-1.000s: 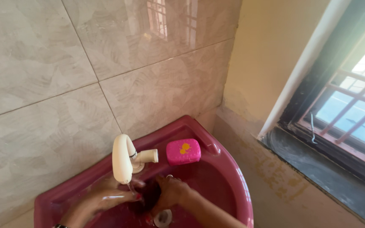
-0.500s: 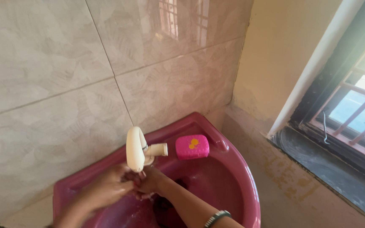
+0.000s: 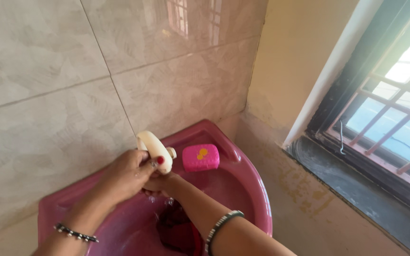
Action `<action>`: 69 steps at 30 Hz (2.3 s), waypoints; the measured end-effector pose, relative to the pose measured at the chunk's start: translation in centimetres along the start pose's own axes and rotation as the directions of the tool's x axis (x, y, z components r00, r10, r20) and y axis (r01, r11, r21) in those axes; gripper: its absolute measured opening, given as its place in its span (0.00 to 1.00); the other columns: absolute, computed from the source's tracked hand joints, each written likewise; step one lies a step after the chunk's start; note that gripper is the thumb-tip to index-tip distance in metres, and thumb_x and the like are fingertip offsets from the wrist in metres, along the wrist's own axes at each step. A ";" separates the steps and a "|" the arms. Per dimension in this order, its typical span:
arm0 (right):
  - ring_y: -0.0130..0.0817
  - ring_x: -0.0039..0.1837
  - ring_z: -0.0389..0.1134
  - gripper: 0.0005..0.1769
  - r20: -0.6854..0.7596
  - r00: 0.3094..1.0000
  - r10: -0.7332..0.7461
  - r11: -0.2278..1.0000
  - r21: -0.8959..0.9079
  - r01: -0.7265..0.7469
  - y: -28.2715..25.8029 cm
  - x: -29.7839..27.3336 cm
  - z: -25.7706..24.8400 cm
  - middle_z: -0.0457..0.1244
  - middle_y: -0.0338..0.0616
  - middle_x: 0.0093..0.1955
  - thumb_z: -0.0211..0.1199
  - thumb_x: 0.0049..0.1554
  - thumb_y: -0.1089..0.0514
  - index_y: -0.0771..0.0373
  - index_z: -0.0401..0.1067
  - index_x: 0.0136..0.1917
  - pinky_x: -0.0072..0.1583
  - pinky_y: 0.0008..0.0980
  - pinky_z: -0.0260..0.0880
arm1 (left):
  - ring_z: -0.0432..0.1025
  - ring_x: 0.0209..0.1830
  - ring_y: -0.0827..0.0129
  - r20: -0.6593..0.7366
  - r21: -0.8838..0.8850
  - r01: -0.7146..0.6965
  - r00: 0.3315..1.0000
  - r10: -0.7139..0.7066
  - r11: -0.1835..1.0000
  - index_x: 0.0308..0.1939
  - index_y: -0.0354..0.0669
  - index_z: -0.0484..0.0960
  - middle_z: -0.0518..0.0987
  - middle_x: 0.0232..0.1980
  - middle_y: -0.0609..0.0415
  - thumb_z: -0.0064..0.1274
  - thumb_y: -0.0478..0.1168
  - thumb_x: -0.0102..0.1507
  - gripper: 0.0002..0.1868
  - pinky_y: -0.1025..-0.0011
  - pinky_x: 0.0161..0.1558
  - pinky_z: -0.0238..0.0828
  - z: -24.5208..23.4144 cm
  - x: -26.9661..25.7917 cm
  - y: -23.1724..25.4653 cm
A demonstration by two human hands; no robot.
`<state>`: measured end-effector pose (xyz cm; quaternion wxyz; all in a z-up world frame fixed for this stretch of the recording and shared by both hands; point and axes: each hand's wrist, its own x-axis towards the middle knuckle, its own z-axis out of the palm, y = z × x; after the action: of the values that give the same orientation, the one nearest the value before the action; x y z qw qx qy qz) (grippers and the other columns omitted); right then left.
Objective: The person washes a red cloth in a pink sink, wrings it out, and then uses it to wipe the window frame and adjacent wall. The person moves from the sink to the window area to perform the wiping.
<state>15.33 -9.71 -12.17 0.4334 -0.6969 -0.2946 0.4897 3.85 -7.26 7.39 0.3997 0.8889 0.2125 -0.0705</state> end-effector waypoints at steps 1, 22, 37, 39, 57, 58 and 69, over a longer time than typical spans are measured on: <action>0.20 0.28 0.52 0.17 0.009 0.999 0.049 0.997 0.060 -0.050 -0.4 -0.8 -0.5 0.57 0.32 0.28 0.54 0.62 0.49 0.58 0.64 0.35 0.28 0.23 0.48 | 0.79 0.26 0.64 -0.002 -0.047 -0.021 1.000 0.021 0.999 0.41 0.34 0.85 0.85 0.29 0.44 0.50 0.57 0.67 0.26 0.65 0.33 0.77 0.1 0.2 -0.3; 0.36 0.40 0.73 0.11 -0.099 0.994 0.054 0.985 0.166 -0.037 -0.1 -10.4 -6.2 0.69 0.50 0.40 0.57 0.60 0.61 0.72 0.73 0.52 0.44 0.33 0.78 | 0.73 0.25 0.68 0.305 -0.718 0.362 0.932 -0.198 0.595 0.41 0.41 0.82 0.80 0.31 0.50 0.43 0.49 0.72 0.18 0.70 0.26 0.67 12.5 12.9 -16.8; 0.45 0.54 0.75 0.21 -0.287 0.892 0.350 0.486 -0.758 -0.435 7.9 -8.6 2.1 0.72 0.52 0.53 0.79 0.42 0.56 0.64 0.82 0.49 0.52 0.46 0.80 | 0.82 0.52 0.69 0.619 0.114 -0.118 0.785 0.022 0.986 0.63 0.45 0.80 0.87 0.55 0.51 0.53 0.39 0.61 0.24 0.74 0.50 0.80 9.6 11.0 -16.0; 0.42 0.49 0.77 0.14 -0.252 0.922 0.294 0.568 -0.730 -0.381 6.7 -8.6 2.5 0.75 0.51 0.46 0.73 0.42 0.58 0.61 0.84 0.44 0.48 0.43 0.78 | 0.82 0.52 0.70 0.607 0.081 -0.070 0.795 0.007 0.994 0.63 0.45 0.79 0.87 0.56 0.53 0.53 0.39 0.61 0.24 0.73 0.50 0.80 9.0 10.7 -15.6; 0.26 0.35 0.64 0.09 -0.271 0.959 0.087 0.589 0.790 0.170 -1.3 -4.7 0.1 0.65 0.41 0.40 0.51 0.66 0.59 0.63 0.71 0.51 0.38 0.27 0.71 | 0.72 0.35 0.70 -0.122 -0.318 -0.094 0.991 0.058 0.944 0.43 0.32 0.79 0.80 0.35 0.56 0.55 0.29 0.55 0.12 0.66 0.35 0.70 8.2 7.0 -15.4; 0.25 0.35 0.64 0.10 -0.312 0.947 0.078 0.677 0.714 0.179 -1.6 -5.5 -0.3 0.65 0.39 0.40 0.51 0.64 0.57 0.60 0.73 0.51 0.39 0.28 0.71 | 0.75 0.37 0.69 -0.166 -0.319 -0.093 0.985 0.041 0.943 0.45 0.36 0.80 0.83 0.36 0.56 0.52 0.31 0.55 0.14 0.67 0.38 0.70 8.0 6.4 -14.9; 0.36 0.47 0.75 0.29 -0.255 0.964 -0.078 0.735 -0.668 -0.117 -5.3 -16.6 -1.5 0.74 0.45 0.46 0.73 0.45 0.36 0.52 0.81 0.55 0.49 0.38 0.76 | 0.81 0.45 0.67 0.127 0.158 -0.280 0.957 0.261 0.947 0.49 0.41 0.88 0.89 0.44 0.52 0.56 0.50 0.60 0.21 0.67 0.51 0.75 1.2 3.1 -10.8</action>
<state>11.06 -21.61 -0.14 0.1803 -0.8687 -0.3843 0.2553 1.96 -0.74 -1.67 0.3370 0.9362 0.0604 -0.0796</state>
